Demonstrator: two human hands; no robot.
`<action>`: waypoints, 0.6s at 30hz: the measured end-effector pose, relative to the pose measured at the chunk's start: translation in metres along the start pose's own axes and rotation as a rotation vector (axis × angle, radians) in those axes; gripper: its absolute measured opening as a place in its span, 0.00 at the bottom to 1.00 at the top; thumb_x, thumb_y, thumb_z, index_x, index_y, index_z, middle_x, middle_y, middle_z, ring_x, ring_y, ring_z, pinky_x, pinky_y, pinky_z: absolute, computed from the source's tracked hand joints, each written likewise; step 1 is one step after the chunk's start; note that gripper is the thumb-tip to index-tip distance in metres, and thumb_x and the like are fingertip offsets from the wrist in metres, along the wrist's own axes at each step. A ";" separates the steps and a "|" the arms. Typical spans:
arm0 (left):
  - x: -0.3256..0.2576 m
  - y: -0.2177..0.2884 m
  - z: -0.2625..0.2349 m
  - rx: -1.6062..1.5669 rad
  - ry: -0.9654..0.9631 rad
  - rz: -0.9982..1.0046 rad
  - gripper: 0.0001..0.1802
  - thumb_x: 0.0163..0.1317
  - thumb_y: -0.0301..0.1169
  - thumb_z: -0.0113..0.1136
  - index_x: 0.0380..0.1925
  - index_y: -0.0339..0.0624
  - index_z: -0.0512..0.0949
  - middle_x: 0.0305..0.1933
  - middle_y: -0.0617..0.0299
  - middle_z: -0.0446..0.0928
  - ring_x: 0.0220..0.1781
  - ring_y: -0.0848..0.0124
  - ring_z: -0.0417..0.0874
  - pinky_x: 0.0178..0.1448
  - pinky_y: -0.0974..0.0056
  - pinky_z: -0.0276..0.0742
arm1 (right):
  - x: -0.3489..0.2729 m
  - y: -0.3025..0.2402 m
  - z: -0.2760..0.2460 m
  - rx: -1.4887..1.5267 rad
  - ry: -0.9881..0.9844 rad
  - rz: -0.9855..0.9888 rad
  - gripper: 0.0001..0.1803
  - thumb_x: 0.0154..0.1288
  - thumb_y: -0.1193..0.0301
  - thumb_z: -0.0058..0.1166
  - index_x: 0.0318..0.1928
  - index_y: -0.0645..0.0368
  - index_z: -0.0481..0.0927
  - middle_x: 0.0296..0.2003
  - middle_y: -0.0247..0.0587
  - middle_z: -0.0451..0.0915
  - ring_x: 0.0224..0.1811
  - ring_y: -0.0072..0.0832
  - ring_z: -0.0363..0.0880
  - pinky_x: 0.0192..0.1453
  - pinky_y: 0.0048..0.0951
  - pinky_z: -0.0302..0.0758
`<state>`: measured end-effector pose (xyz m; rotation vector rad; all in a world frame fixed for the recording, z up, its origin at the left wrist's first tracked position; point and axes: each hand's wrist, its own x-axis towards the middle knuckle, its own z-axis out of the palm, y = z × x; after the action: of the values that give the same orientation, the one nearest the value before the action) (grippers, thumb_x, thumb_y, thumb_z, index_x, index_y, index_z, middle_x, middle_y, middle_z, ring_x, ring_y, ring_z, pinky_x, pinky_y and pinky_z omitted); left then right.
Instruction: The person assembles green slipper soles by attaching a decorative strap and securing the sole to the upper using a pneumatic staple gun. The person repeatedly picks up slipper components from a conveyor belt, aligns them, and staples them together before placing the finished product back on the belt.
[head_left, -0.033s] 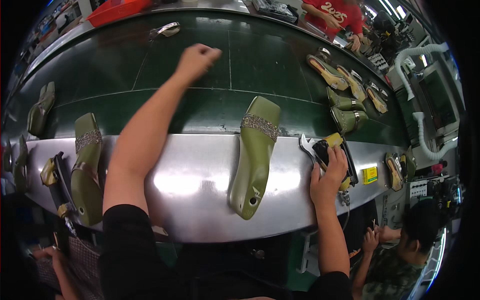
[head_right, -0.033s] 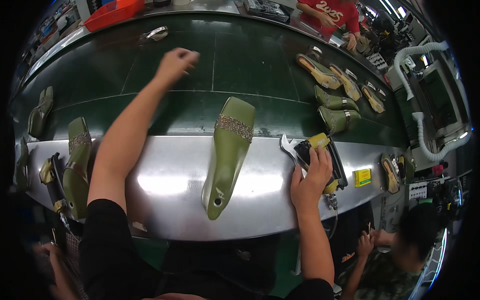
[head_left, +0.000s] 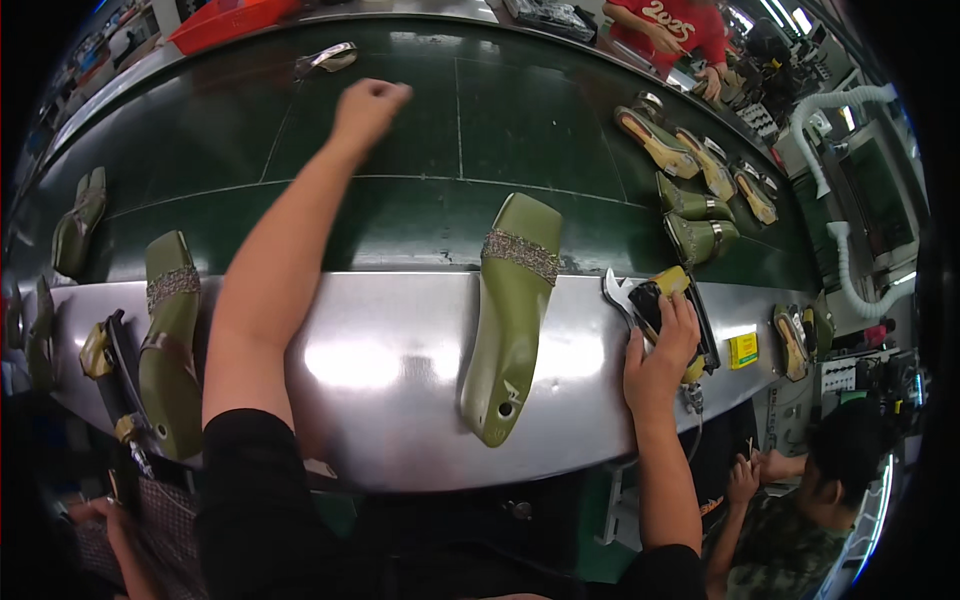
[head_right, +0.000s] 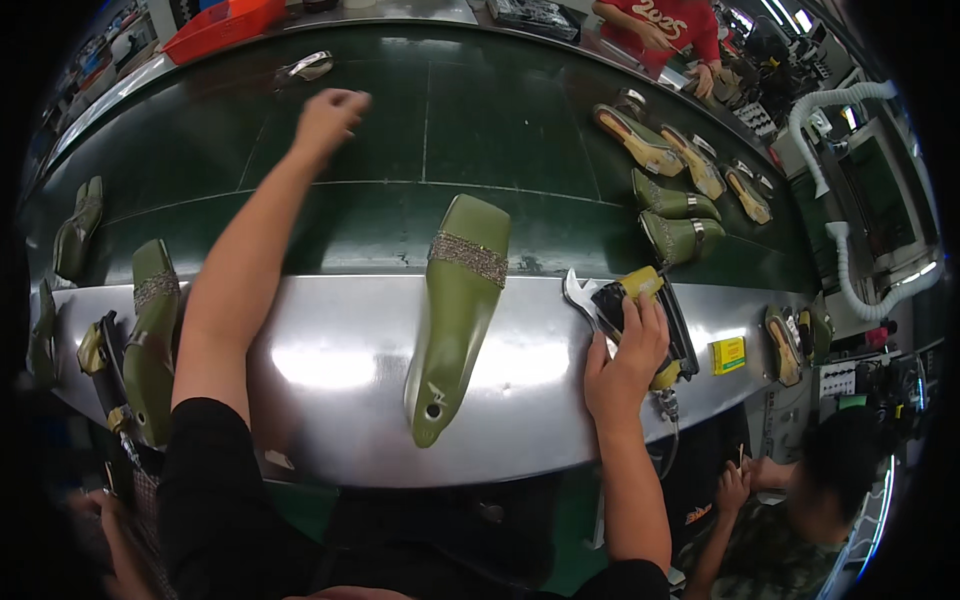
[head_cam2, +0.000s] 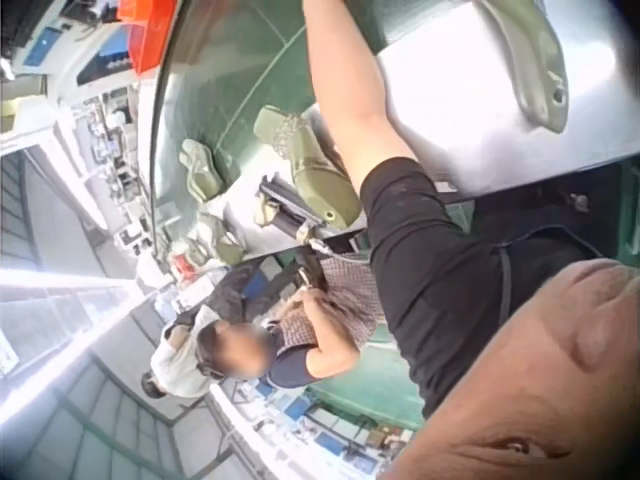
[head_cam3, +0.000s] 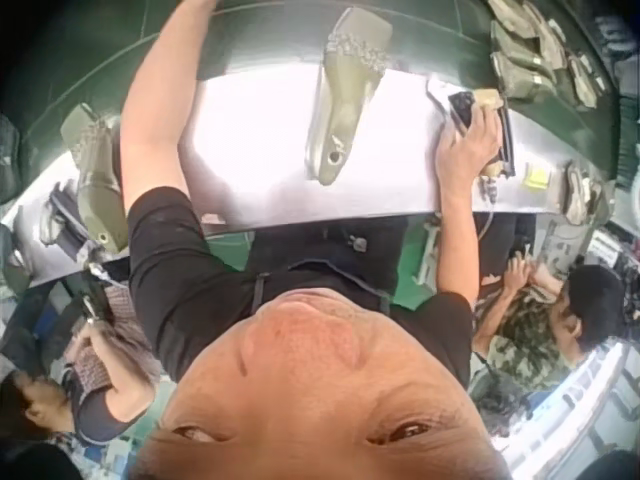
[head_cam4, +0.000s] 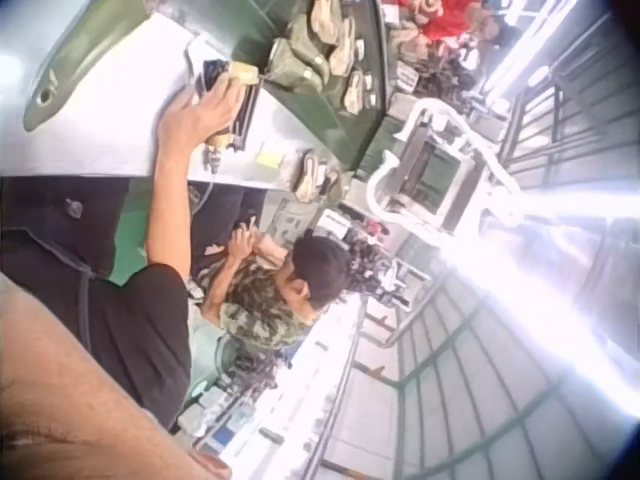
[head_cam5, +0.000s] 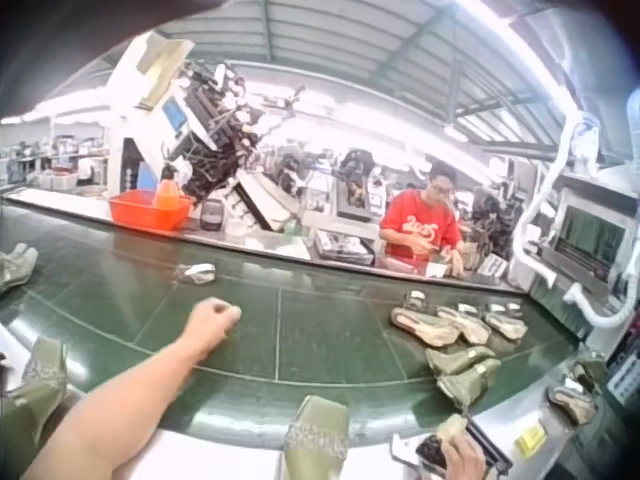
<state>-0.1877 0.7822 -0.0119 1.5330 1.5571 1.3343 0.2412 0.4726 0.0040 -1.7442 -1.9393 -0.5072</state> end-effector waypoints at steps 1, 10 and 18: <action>0.038 -0.039 -0.022 0.027 0.164 -0.020 0.30 0.66 0.49 0.69 0.55 0.33 0.83 0.50 0.51 0.87 0.53 0.66 0.87 0.50 0.60 0.82 | 0.004 0.001 0.013 0.015 -0.006 0.003 0.33 0.61 0.77 0.63 0.68 0.68 0.72 0.71 0.58 0.68 0.76 0.58 0.61 0.79 0.54 0.57; 0.157 -0.193 -0.083 0.578 0.447 0.146 0.43 0.57 0.49 0.73 0.67 0.34 0.73 0.68 0.37 0.74 0.69 0.41 0.76 0.73 0.46 0.73 | 0.028 -0.015 0.057 -0.088 -0.100 0.028 0.33 0.64 0.77 0.59 0.70 0.69 0.69 0.72 0.59 0.69 0.76 0.59 0.62 0.80 0.53 0.56; 0.212 -0.232 -0.052 0.866 0.382 0.363 0.47 0.61 0.26 0.60 0.80 0.38 0.53 0.81 0.41 0.61 0.82 0.40 0.58 0.83 0.38 0.52 | 0.032 -0.011 0.106 -0.102 -0.128 0.017 0.34 0.67 0.75 0.57 0.72 0.71 0.66 0.72 0.61 0.68 0.76 0.57 0.63 0.81 0.52 0.56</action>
<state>-0.3615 1.0077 -0.1550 2.2464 2.3846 1.2468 0.2166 0.5581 -0.0637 -1.8980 -2.0159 -0.5078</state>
